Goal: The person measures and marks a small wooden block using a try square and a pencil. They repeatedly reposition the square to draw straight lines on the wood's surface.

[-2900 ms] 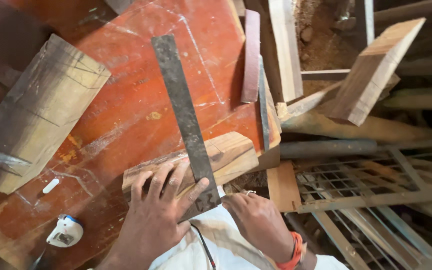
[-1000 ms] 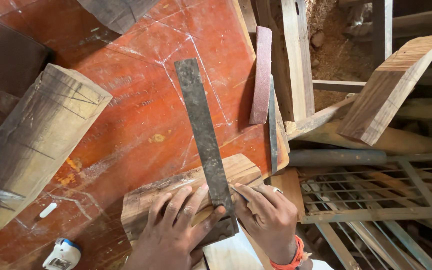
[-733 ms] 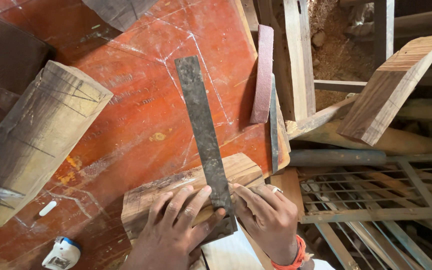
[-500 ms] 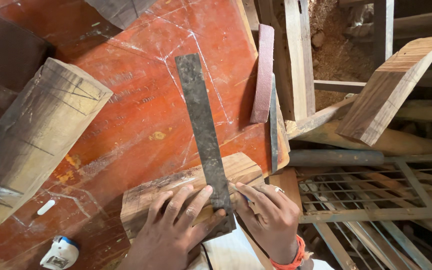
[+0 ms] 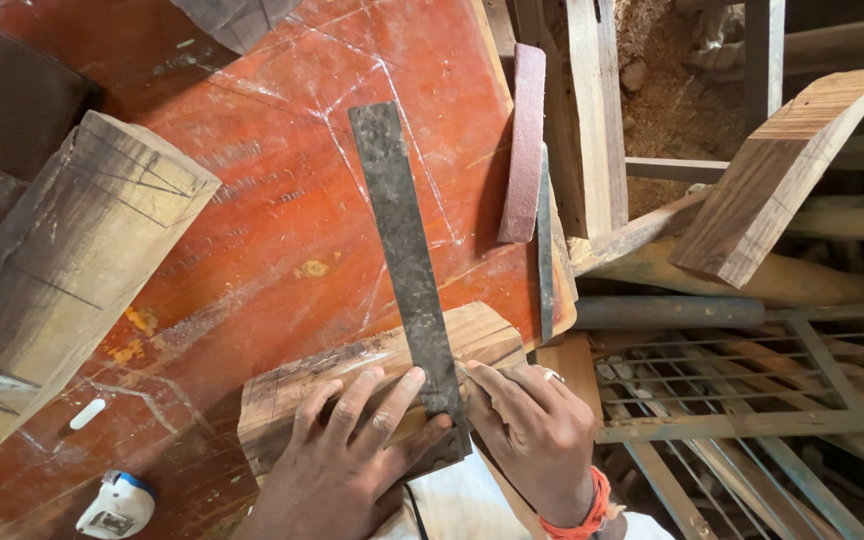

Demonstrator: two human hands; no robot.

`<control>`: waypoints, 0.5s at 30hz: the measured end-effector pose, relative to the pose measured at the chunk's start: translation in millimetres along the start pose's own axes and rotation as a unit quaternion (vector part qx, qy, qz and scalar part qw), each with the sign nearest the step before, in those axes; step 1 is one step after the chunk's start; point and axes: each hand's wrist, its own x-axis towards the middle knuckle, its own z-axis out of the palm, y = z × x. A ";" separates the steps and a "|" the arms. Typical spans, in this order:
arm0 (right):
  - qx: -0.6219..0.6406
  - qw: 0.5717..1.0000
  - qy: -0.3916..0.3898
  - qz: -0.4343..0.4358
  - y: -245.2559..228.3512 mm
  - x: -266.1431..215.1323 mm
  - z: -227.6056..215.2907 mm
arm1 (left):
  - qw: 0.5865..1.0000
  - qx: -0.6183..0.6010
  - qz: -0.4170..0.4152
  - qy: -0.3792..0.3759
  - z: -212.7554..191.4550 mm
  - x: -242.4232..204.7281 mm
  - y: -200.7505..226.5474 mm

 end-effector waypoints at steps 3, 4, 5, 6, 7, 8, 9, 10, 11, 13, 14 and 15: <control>-0.017 0.999 -0.019 -0.021 -0.1 0.8 -3.6 | 1.000 0.002 0.005 -0.001 -0.1 -1.3 1.0; -0.024 0.999 -0.031 -0.027 -0.9 0.2 -6.6 | 1.000 -0.001 0.007 -0.006 0.0 -1.9 1.8; -0.032 0.998 -0.042 -0.034 -1.6 0.8 -8.9 | 1.000 -0.004 0.006 -0.010 -0.3 -1.7 1.3; -0.026 0.998 -0.046 -0.043 -2.6 1.1 -11.7 | 1.000 -0.008 0.004 -0.014 -0.6 -1.5 1.2; -0.021 0.997 -0.050 -0.052 -3.5 1.6 -14.4 | 1.000 -0.011 0.003 -0.017 -0.4 -1.3 0.5; -0.016 0.997 -0.054 -0.061 -4.3 2.2 -16.0 | 1.000 -0.010 0.002 -0.019 0.0 -1.4 0.0; -0.021 0.996 -0.049 -0.067 -4.6 2.5 -16.4 | 1.000 -0.009 -0.001 -0.023 0.7 -2.2 0.2; -0.026 0.996 -0.044 -0.074 -3.5 3.4 -15.8 | 1.000 -0.008 -0.003 -0.027 1.4 -3.2 0.4; -0.030 0.996 -0.039 -0.081 -1.9 4.1 -14.8 | 0.999 -0.010 -0.005 -0.030 2.2 -4.1 1.0; -0.045 0.995 -0.041 -0.079 2.7 5.0 -11.2 | 0.999 -0.014 -0.010 -0.037 2.4 -4.9 1.6; -0.052 0.995 -0.042 -0.078 3.9 3.6 -11.1 | 0.999 -0.013 -0.013 -0.039 1.5 -4.9 3.5; -0.055 0.994 -0.051 -0.085 4.2 1.6 -11.2 | 0.999 -0.010 -0.014 -0.041 -0.5 -3.5 2.9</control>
